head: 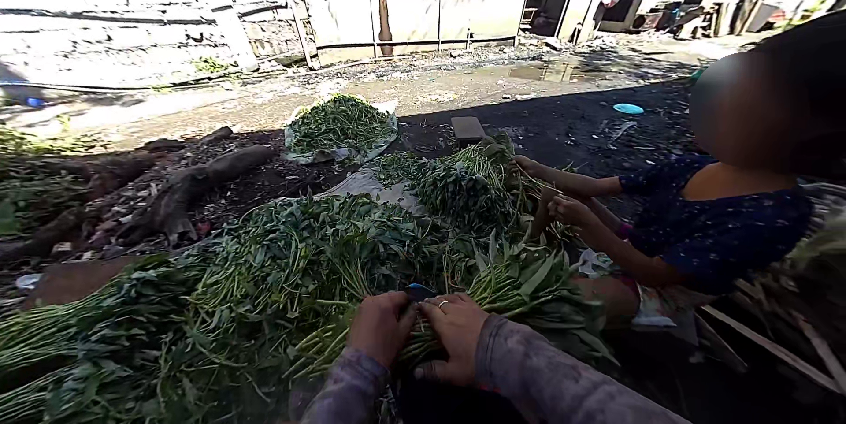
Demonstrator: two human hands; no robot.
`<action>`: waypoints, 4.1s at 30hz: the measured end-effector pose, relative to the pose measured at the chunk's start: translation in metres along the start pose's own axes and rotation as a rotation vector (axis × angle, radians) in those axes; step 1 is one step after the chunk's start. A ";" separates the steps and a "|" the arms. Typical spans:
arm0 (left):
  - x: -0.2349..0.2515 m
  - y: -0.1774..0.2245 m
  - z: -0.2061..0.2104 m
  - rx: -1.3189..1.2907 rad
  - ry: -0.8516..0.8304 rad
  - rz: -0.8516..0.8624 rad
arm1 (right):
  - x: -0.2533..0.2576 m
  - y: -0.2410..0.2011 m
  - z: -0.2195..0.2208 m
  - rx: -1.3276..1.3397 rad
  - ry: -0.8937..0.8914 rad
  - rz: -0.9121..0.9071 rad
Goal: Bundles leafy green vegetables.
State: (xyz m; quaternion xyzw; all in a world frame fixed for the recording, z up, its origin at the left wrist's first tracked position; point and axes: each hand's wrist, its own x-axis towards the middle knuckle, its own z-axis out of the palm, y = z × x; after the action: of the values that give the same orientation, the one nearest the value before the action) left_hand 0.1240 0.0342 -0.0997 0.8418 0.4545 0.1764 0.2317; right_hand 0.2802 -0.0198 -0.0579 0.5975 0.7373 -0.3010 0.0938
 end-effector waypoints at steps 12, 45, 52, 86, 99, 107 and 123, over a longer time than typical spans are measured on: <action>-0.084 0.020 0.013 0.041 0.343 0.280 | -0.014 -0.004 -0.036 0.163 0.043 0.011; -0.069 0.005 0.005 -0.141 0.233 0.492 | -0.031 0.010 0.040 1.073 0.237 -0.024; -0.074 0.009 -0.004 -0.213 0.217 0.468 | -0.037 0.009 0.042 1.067 0.288 -0.050; -0.050 0.021 0.003 -0.051 0.059 0.029 | -0.022 0.006 0.100 -0.154 1.155 -0.397; -0.074 0.019 -0.008 -0.150 0.097 0.505 | -0.032 0.013 0.029 0.902 0.203 -0.046; -0.064 0.020 -0.008 -0.193 0.199 0.350 | -0.027 0.014 0.028 1.058 0.179 0.029; -0.064 0.036 -0.005 -0.091 0.084 0.110 | -0.026 0.015 0.037 1.344 0.286 0.012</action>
State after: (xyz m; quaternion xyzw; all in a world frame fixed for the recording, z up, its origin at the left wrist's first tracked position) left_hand 0.1124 -0.0365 -0.0818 0.8459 0.4084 0.2445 0.2407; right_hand 0.2933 -0.0607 -0.0797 0.5640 0.3925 -0.6106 -0.3937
